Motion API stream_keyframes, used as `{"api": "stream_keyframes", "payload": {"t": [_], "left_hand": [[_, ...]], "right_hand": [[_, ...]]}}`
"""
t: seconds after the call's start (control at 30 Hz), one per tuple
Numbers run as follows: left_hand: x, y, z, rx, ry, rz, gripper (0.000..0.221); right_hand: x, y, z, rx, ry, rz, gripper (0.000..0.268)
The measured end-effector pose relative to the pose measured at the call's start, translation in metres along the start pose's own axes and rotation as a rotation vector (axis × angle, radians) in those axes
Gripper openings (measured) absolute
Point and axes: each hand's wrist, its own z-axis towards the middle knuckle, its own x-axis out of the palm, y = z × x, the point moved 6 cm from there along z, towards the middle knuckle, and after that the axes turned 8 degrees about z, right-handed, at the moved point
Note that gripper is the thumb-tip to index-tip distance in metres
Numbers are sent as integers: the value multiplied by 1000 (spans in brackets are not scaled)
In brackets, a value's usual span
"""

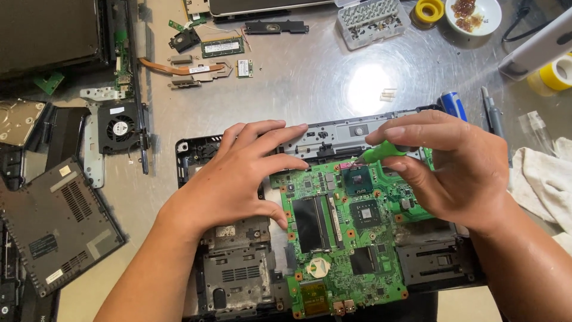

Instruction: Removing a motherboard from a laptop chassis using a prying tool and hands.

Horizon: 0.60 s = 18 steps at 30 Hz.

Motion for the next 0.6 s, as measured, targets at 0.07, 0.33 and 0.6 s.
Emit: {"api": "stream_keyframes", "payload": {"t": [0.07,0.33,0.6], "left_hand": [[0,0,0,13,-7,2,87],[-3,-2,0,0,14,-31,92],[-7,-5,0,-5,20,-34,97]], "right_hand": [[0,0,1,-18,-15,33,27],[-5,-13,-11,-112,-110,-63,34],[-18,-21,-15,78,-313,33,30]]}}
